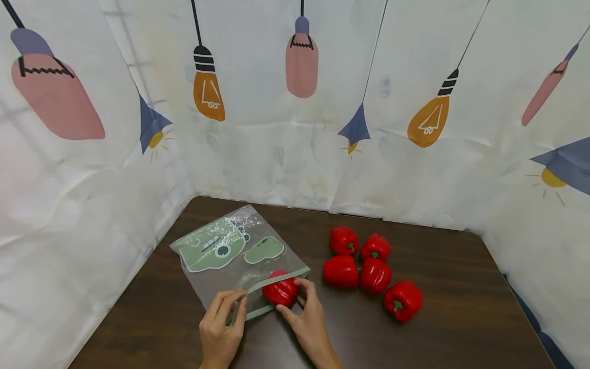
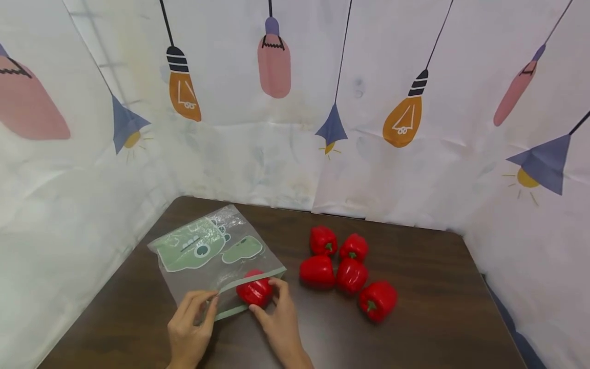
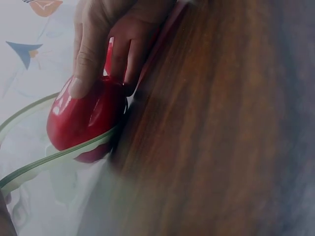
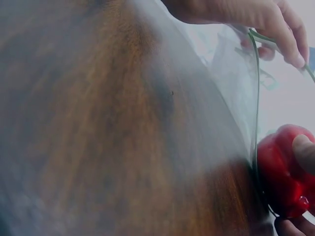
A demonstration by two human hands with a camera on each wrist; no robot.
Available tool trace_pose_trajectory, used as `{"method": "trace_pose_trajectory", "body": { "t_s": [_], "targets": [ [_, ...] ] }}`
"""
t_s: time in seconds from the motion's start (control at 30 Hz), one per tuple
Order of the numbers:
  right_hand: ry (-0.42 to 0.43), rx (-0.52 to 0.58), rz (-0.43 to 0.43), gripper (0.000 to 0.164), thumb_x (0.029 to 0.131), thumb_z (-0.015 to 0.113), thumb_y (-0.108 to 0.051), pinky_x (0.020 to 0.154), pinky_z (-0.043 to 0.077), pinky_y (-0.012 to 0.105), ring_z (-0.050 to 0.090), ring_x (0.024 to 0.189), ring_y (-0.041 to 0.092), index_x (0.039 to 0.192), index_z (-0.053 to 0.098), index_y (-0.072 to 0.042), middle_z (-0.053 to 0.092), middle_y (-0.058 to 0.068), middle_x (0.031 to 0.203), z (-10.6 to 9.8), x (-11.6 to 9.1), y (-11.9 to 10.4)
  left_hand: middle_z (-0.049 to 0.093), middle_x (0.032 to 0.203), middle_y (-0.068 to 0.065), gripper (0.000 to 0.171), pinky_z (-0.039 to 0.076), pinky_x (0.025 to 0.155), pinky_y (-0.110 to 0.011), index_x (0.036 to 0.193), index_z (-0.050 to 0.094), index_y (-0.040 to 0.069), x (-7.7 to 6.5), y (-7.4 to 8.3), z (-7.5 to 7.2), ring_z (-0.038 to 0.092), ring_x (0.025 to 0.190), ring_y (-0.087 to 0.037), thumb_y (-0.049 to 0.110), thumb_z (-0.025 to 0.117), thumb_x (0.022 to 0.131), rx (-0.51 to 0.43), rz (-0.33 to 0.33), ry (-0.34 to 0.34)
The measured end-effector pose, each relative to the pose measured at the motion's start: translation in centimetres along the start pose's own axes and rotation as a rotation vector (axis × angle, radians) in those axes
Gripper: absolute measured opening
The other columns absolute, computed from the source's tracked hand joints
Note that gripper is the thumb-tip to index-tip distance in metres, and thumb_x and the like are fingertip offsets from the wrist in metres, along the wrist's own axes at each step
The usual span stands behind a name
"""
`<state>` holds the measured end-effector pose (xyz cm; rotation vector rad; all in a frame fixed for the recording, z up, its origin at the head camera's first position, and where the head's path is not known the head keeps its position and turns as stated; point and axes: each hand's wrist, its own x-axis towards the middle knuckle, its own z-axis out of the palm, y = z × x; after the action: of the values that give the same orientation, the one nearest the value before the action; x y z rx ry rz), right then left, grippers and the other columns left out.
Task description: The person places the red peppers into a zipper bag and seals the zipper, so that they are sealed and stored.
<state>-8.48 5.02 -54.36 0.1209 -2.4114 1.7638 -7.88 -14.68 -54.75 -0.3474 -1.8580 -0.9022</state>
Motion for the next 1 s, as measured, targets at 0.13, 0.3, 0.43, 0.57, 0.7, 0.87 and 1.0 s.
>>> {"method": "trace_pose_trajectory", "body": {
  "t_s": [0.13,0.3,0.43,0.57,0.7,0.87,1.0],
  "targets": [
    [0.007,-0.010,-0.003,0.069,0.077,0.092,-0.014,0.102,0.058,0.042,0.059,0.128,0.029,0.132,0.052,-0.011,0.061,0.009,0.133,-0.15,0.08,0.03,0.067,0.085,-0.007,0.015,0.038,0.053,-0.017,0.094,0.078,0.005,0.00,0.08,0.21,0.049,0.065,-0.010,0.019,0.072,0.097,-0.017,0.001,0.003],
    [0.018,-0.025,-0.043,0.067,0.077,0.092,-0.016,0.100,0.059,0.037,0.061,0.125,0.027,0.132,0.054,-0.012,0.062,0.008,0.131,-0.37,0.17,0.16,0.067,0.086,-0.007,0.005,0.039,0.053,-0.019,0.094,0.078,0.006,-0.01,0.26,0.49,0.050,0.066,-0.010,0.006,0.077,0.089,-0.034,-0.003,0.001],
    [0.030,-0.038,-0.066,0.069,0.076,0.092,-0.014,0.095,0.060,0.034,0.061,0.121,0.023,0.133,0.055,-0.013,0.062,0.004,0.130,-0.53,0.34,0.09,0.067,0.086,-0.007,0.005,0.039,0.053,-0.020,0.094,0.078,0.005,0.21,0.34,0.68,0.050,0.066,-0.010,0.007,0.077,0.089,-0.045,0.005,-0.002],
    [0.004,-0.052,-0.078,0.071,0.077,0.092,-0.012,0.094,0.060,0.032,0.060,0.120,0.020,0.137,0.054,-0.016,0.060,0.002,0.132,-0.52,0.47,0.14,0.067,0.085,-0.007,0.005,0.038,0.053,-0.019,0.095,0.078,0.005,0.45,0.32,0.59,0.049,0.065,-0.010,0.008,0.077,0.090,-0.045,0.004,-0.004],
    [-0.035,-0.022,-0.104,0.069,0.081,0.088,-0.008,0.096,0.060,0.034,0.059,0.121,0.020,0.141,0.056,-0.020,0.056,0.003,0.137,-0.34,0.41,0.31,0.067,0.086,-0.007,0.005,0.038,0.053,-0.020,0.095,0.078,0.005,0.54,0.25,0.30,0.047,0.064,-0.008,0.006,0.077,0.090,-0.045,-0.008,-0.009],
    [-0.059,0.062,-0.144,0.068,0.083,0.084,-0.001,0.095,0.061,0.035,0.059,0.118,0.022,0.143,0.061,-0.024,0.053,0.007,0.134,-0.15,0.21,0.32,0.067,0.085,-0.008,0.011,0.038,0.053,-0.020,0.094,0.077,0.004,0.57,0.34,0.03,0.048,0.065,-0.009,-0.001,0.079,0.084,-0.052,-0.018,-0.004],
    [-0.080,0.098,-0.163,0.066,0.085,0.082,0.001,0.095,0.061,0.035,0.060,0.115,0.021,0.144,0.061,-0.022,0.053,0.008,0.130,-0.21,0.22,0.44,0.067,0.085,-0.008,0.014,0.038,0.053,-0.020,0.094,0.078,0.004,0.45,0.43,0.13,0.048,0.066,-0.009,-0.003,0.079,0.082,-0.049,-0.028,-0.002]
  ]
}}
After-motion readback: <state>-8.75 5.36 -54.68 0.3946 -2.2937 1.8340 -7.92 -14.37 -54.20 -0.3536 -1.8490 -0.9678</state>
